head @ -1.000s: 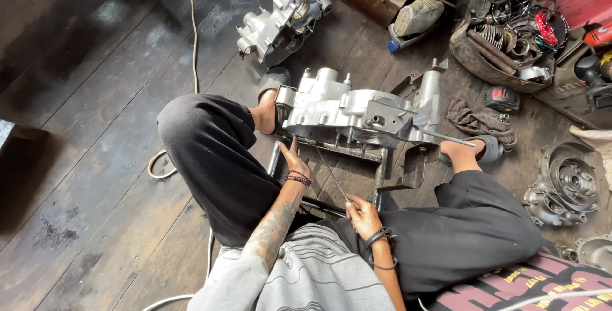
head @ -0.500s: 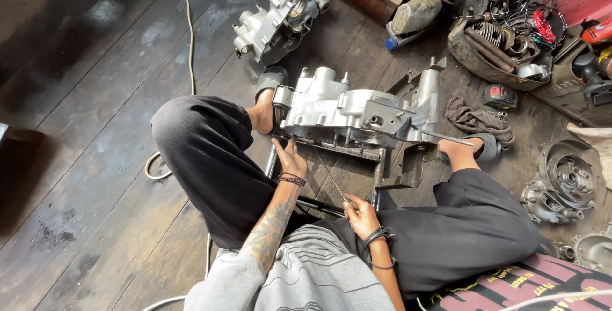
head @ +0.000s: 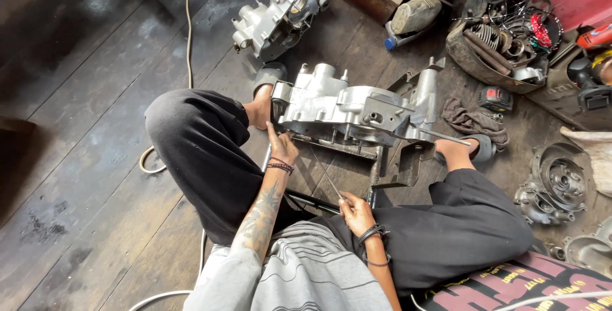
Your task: Inspecting and cleaning a motorcycle engine casing using a long screwdriver while sitting on the floor.
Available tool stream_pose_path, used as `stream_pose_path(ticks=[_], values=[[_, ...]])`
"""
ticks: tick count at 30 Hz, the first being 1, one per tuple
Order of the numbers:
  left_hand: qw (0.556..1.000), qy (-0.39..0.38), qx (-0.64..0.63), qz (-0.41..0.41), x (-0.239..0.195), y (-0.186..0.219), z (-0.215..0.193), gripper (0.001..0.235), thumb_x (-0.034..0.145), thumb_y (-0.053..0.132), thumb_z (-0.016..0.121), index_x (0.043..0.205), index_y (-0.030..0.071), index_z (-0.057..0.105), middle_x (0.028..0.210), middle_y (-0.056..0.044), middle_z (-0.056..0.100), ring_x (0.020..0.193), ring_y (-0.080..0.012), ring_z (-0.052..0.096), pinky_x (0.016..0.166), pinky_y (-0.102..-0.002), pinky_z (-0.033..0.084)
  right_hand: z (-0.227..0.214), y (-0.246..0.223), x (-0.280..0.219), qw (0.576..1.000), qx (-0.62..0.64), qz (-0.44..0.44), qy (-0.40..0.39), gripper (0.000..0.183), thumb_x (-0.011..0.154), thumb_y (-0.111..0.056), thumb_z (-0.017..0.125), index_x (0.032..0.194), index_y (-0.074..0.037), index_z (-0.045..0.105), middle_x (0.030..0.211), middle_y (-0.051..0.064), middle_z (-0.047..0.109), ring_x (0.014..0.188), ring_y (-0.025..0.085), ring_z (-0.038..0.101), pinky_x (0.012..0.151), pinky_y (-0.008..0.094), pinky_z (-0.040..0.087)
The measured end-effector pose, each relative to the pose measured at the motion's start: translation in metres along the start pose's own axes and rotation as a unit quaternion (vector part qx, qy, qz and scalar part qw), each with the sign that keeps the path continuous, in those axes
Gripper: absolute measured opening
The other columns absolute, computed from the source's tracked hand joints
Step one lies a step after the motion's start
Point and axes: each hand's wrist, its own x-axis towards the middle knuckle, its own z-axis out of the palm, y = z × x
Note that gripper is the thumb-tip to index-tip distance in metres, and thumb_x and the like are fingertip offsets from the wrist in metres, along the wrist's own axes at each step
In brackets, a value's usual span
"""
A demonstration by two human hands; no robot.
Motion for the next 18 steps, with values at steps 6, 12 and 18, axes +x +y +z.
stream_pose_path(ticks=[6, 12, 18], values=[[0.998, -0.006, -0.046, -0.035, 0.013, 0.004, -0.017, 0.137, 0.08, 0.092, 0.06, 0.158, -0.01, 0.015, 0.149, -0.026, 0.027, 0.15, -0.0389, 0.02, 0.127, -0.062, 0.001, 0.0, 0.007, 0.005, 1.0, -0.021, -0.015, 0.004, 0.035, 0.099, -0.02, 0.059, 0.128, -0.004, 0.071, 0.063, 0.006, 0.071, 0.045, 0.016, 0.067, 0.042, 0.027, 0.057], [0.995, -0.019, -0.07, -0.062, -0.038, 0.017, 0.03, 0.14, 0.077, 0.091, 0.058, 0.161, -0.008, 0.006, 0.161, -0.03, 0.012, 0.154, -0.0471, 0.004, 0.12, -0.072, -0.006, 0.001, 0.012, 0.007, 0.999, -0.034, -0.018, 0.002, 0.035, 0.099, -0.021, 0.059, 0.128, -0.006, 0.071, 0.064, 0.005, 0.072, 0.047, 0.016, 0.069, 0.047, 0.028, 0.056], [0.998, -0.021, -0.058, -0.032, 0.014, 0.013, -0.015, 0.14, 0.078, 0.091, 0.061, 0.159, -0.011, 0.009, 0.158, -0.03, 0.015, 0.154, -0.0443, 0.015, 0.125, -0.068, 0.004, 0.001, 0.003, -0.001, 0.999, -0.046, -0.028, 0.004, 0.035, 0.099, -0.022, 0.059, 0.128, -0.006, 0.071, 0.065, 0.006, 0.073, 0.048, 0.018, 0.068, 0.049, 0.031, 0.056]])
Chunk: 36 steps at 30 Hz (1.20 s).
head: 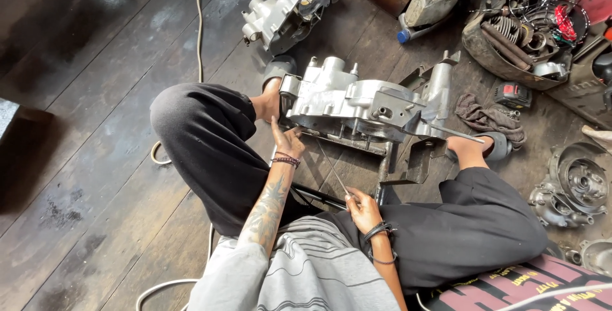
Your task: Inspecting and cleaning a motorcycle engine casing using a long screwdriver while sitting on the floor.
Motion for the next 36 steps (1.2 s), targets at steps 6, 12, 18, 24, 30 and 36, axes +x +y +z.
stream_pose_path(ticks=[6, 12, 18, 24, 30, 36], values=[[0.998, 0.012, 0.061, 0.023, -0.121, -0.014, 0.109, 0.127, 0.085, 0.089, 0.046, 0.16, -0.009, 0.016, 0.169, -0.027, -0.007, 0.158, -0.0393, -0.014, 0.126, -0.057, -0.012, 0.004, 0.017, 0.008, 1.0, -0.012, -0.022, 0.007, 0.035, 0.098, -0.021, 0.06, 0.127, -0.007, 0.073, 0.063, 0.007, 0.073, 0.048, 0.019, 0.069, 0.052, 0.032, 0.056], [0.995, 0.086, 0.045, 0.031, -0.044, -0.029, 0.025, 0.115, 0.087, 0.094, 0.037, 0.152, -0.001, 0.045, 0.166, -0.025, 0.019, 0.156, -0.0425, 0.012, 0.123, -0.07, 0.004, 0.002, 0.013, 0.009, 0.999, 0.009, -0.024, 0.019, 0.035, 0.098, -0.019, 0.058, 0.128, -0.009, 0.072, 0.062, 0.006, 0.071, 0.047, 0.018, 0.068, 0.052, 0.03, 0.057], [0.977, 0.197, 0.052, 0.059, -0.024, -0.035, 0.002, 0.11, 0.086, 0.094, 0.043, 0.165, 0.021, 0.019, 0.172, -0.016, -0.01, 0.159, -0.0336, -0.012, 0.126, -0.059, -0.005, -0.001, 0.002, 0.002, 1.0, 0.016, -0.015, 0.011, 0.034, 0.099, -0.02, 0.058, 0.129, -0.011, 0.072, 0.063, 0.005, 0.071, 0.046, 0.016, 0.067, 0.051, 0.028, 0.056], [0.984, 0.094, 0.133, 0.071, -0.067, -0.023, 0.053, 0.114, 0.089, 0.093, 0.026, 0.163, 0.006, 0.022, 0.172, -0.024, -0.002, 0.159, -0.042, -0.001, 0.128, -0.06, -0.006, 0.002, 0.016, 0.009, 1.0, 0.014, -0.019, 0.013, 0.034, 0.099, -0.02, 0.059, 0.129, -0.011, 0.072, 0.063, 0.004, 0.071, 0.046, 0.016, 0.068, 0.051, 0.027, 0.057], [0.993, 0.015, 0.107, 0.049, -0.032, -0.017, 0.013, 0.12, 0.091, 0.093, 0.032, 0.162, -0.002, 0.017, 0.17, -0.026, 0.01, 0.156, -0.046, 0.011, 0.128, -0.06, 0.008, 0.0, -0.001, 0.001, 1.0, -0.011, -0.022, 0.013, 0.034, 0.098, -0.021, 0.06, 0.128, -0.013, 0.073, 0.063, 0.003, 0.072, 0.049, 0.017, 0.069, 0.054, 0.031, 0.057], [0.989, -0.026, 0.142, 0.035, -0.089, -0.003, 0.071, 0.128, 0.086, 0.096, 0.029, 0.161, -0.006, 0.014, 0.169, -0.031, 0.006, 0.155, -0.0486, 0.007, 0.127, -0.061, 0.006, 0.004, 0.012, 0.008, 0.999, -0.028, -0.028, 0.015, 0.033, 0.099, -0.022, 0.06, 0.127, -0.013, 0.073, 0.064, 0.003, 0.073, 0.051, 0.018, 0.069, 0.058, 0.032, 0.057]])
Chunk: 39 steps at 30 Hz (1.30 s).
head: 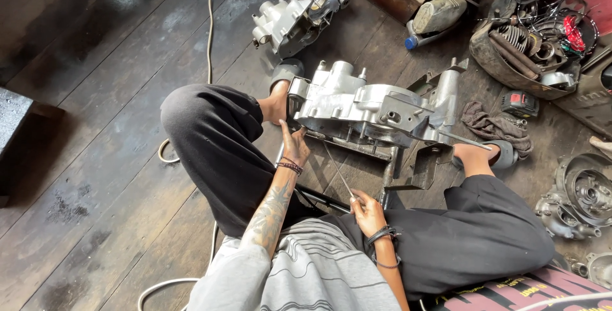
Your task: Inspecting and cleaning a motorcycle engine casing using a long screwdriver while sitting on the floor.
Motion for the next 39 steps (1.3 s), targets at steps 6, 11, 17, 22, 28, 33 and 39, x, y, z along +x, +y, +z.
stream_pose_path(ticks=[6, 11, 17, 22, 28, 33, 39], values=[[1.0, 0.001, 0.012, -0.01, -0.016, 0.006, 0.02, 0.133, 0.083, 0.098, 0.03, 0.161, -0.007, 0.007, 0.169, -0.03, 0.001, 0.156, -0.0467, 0.006, 0.129, -0.058, 0.003, -0.001, -0.005, -0.002, 1.0, 0.005, -0.001, 0.006, 0.033, 0.098, -0.022, 0.059, 0.126, -0.014, 0.074, 0.063, 0.002, 0.073, 0.052, 0.017, 0.069, 0.062, 0.031, 0.058], [1.0, -0.001, 0.001, -0.02, 0.004, -0.005, -0.003, 0.134, 0.082, 0.099, 0.031, 0.161, -0.008, 0.011, 0.169, -0.031, 0.006, 0.156, -0.0475, 0.009, 0.129, -0.056, 0.006, -0.001, -0.008, -0.005, 1.0, -0.008, -0.006, 0.006, 0.033, 0.097, -0.023, 0.06, 0.126, -0.015, 0.074, 0.063, 0.003, 0.073, 0.057, 0.02, 0.071, 0.065, 0.035, 0.058], [1.0, -0.001, 0.003, -0.024, -0.004, -0.006, -0.003, 0.136, 0.082, 0.099, 0.032, 0.161, -0.009, 0.008, 0.169, -0.03, 0.001, 0.156, -0.0469, 0.006, 0.13, -0.055, 0.005, -0.002, -0.008, -0.004, 1.0, -0.021, -0.015, 0.008, 0.033, 0.097, -0.024, 0.061, 0.126, -0.015, 0.074, 0.065, 0.003, 0.074, 0.064, 0.023, 0.073, 0.071, 0.038, 0.058], [1.0, -0.009, 0.013, -0.017, -0.054, 0.018, 0.049, 0.136, 0.082, 0.098, 0.035, 0.16, -0.011, 0.01, 0.169, -0.029, 0.005, 0.155, -0.0475, 0.01, 0.129, -0.055, 0.009, 0.0, -0.008, -0.006, 1.0, -0.023, -0.014, 0.004, 0.034, 0.098, -0.025, 0.06, 0.127, -0.014, 0.073, 0.066, 0.004, 0.075, 0.068, 0.023, 0.074, 0.075, 0.039, 0.057], [0.998, -0.024, 0.037, -0.036, -0.034, 0.015, 0.039, 0.134, 0.082, 0.097, 0.036, 0.16, -0.009, 0.013, 0.171, -0.026, 0.007, 0.156, -0.0433, 0.012, 0.13, -0.053, 0.011, -0.002, -0.017, -0.006, 0.999, -0.028, -0.013, 0.023, 0.033, 0.097, -0.027, 0.062, 0.126, -0.016, 0.075, 0.065, 0.002, 0.076, 0.072, 0.024, 0.076, 0.076, 0.039, 0.058], [0.997, -0.03, 0.059, -0.038, -0.037, 0.008, 0.029, 0.135, 0.081, 0.099, 0.037, 0.159, -0.009, 0.016, 0.171, -0.023, 0.009, 0.157, -0.0428, 0.002, 0.126, -0.059, -0.006, -0.003, -0.02, -0.01, 0.999, -0.037, -0.017, 0.025, 0.034, 0.096, -0.03, 0.06, 0.124, -0.019, 0.075, 0.066, 0.0, 0.076, 0.076, 0.024, 0.076, 0.079, 0.04, 0.058], [0.992, 0.054, 0.078, -0.084, -0.051, 0.013, 0.059, 0.13, 0.067, 0.093, 0.035, 0.15, -0.007, 0.046, 0.152, -0.017, 0.054, 0.037, -0.0054, 0.029, 0.033, -0.02, 0.018, -0.004, -0.023, -0.01, 0.999, -0.023, -0.001, 0.026, 0.039, 0.098, -0.032, 0.057, 0.129, -0.014, 0.071, 0.065, -0.004, 0.073, 0.061, 0.011, 0.069, 0.067, 0.031, 0.055]])
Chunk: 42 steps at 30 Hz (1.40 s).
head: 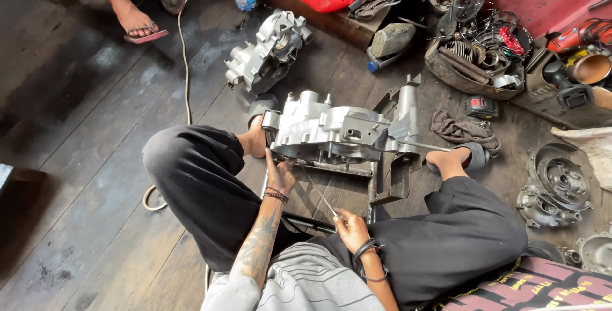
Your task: Inspecting and cleaning a motorcycle engine casing using a long screwdriver while sitting on the floor.
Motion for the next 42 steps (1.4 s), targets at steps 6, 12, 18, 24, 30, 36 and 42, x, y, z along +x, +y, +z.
stream_pose_path(ticks=[6, 12, 18, 24, 30, 36, 42], values=[[1.0, -0.024, 0.006, -0.01, 0.007, -0.006, -0.005, 0.118, 0.069, 0.096, 0.039, 0.12, -0.006, 0.068, 0.049, 0.009, 0.021, 0.036, -0.0051, 0.018, 0.033, -0.023, 0.014, -0.001, -0.003, -0.001, 1.0, 0.0, 0.013, -0.001, 0.037, 0.097, -0.029, 0.058, 0.127, -0.013, 0.072, 0.064, -0.004, 0.073, 0.059, 0.011, 0.067, 0.066, 0.031, 0.055], [0.997, -0.079, -0.006, -0.014, 0.03, -0.01, 0.002, 0.145, 0.057, 0.102, 0.026, 0.144, -0.011, 0.053, 0.139, -0.021, 0.061, 0.073, -0.012, 0.058, 0.044, -0.019, 0.033, -0.003, -0.008, -0.002, 1.0, -0.01, 0.008, 0.002, 0.036, 0.097, -0.027, 0.058, 0.127, -0.013, 0.072, 0.065, -0.004, 0.073, 0.06, 0.013, 0.068, 0.067, 0.032, 0.055], [0.999, -0.028, 0.028, 0.036, 0.024, -0.036, -0.019, 0.096, 0.098, 0.082, 0.039, 0.154, 0.004, 0.042, 0.166, -0.011, 0.035, 0.16, -0.0335, 0.006, 0.127, -0.066, 0.0, 0.003, 0.01, 0.002, 0.998, -0.054, -0.001, 0.017, 0.035, 0.095, -0.032, 0.061, 0.124, -0.02, 0.075, 0.071, 0.006, 0.078, 0.086, 0.033, 0.076, 0.082, 0.047, 0.058], [0.95, 0.231, 0.116, 0.178, 0.132, -0.07, -0.092, 0.036, 0.081, 0.03, 0.093, 0.11, 0.014, 0.081, 0.106, -0.022, 0.074, 0.096, -0.0234, 0.067, 0.065, -0.032, 0.056, 0.001, 0.009, 0.0, 0.999, -0.035, 0.007, 0.005, 0.037, 0.095, -0.03, 0.06, 0.127, -0.02, 0.074, 0.073, 0.006, 0.078, 0.086, 0.031, 0.077, 0.086, 0.047, 0.058], [0.926, 0.305, 0.107, 0.197, 0.144, -0.065, -0.106, 0.035, 0.086, 0.033, 0.088, 0.108, 0.007, 0.08, 0.109, -0.025, 0.073, 0.111, -0.0427, 0.068, 0.086, -0.056, 0.06, -0.001, -0.002, 0.0, 0.988, 0.153, 0.022, -0.008, 0.033, 0.1, -0.013, 0.058, 0.131, -0.008, 0.069, 0.061, 0.006, 0.066, 0.043, 0.015, 0.063, 0.045, 0.025, 0.056], [0.917, 0.322, 0.14, 0.188, 0.132, -0.063, -0.096, 0.034, 0.091, 0.052, 0.073, 0.094, 0.02, 0.085, 0.093, -0.009, 0.072, 0.088, -0.0194, 0.063, 0.072, -0.032, 0.058, 0.002, -0.057, 0.017, 0.99, 0.129, -0.056, 0.005, 0.042, 0.103, -0.01, 0.05, 0.144, -0.009, 0.054, 0.063, 0.008, 0.062, 0.047, 0.018, 0.062, 0.048, 0.03, 0.053], [0.894, 0.367, 0.162, 0.2, 0.128, -0.059, -0.088, 0.037, 0.076, 0.05, 0.09, 0.096, 0.019, 0.085, 0.108, -0.019, 0.076, 0.111, -0.0356, 0.07, 0.098, -0.042, 0.054, 0.019, -0.064, 0.017, 0.996, -0.054, -0.041, 0.059, 0.036, 0.098, -0.012, 0.053, 0.13, -0.021, 0.066, 0.103, 0.02, 0.078, 0.101, 0.042, 0.074, 0.086, 0.051, 0.058]])
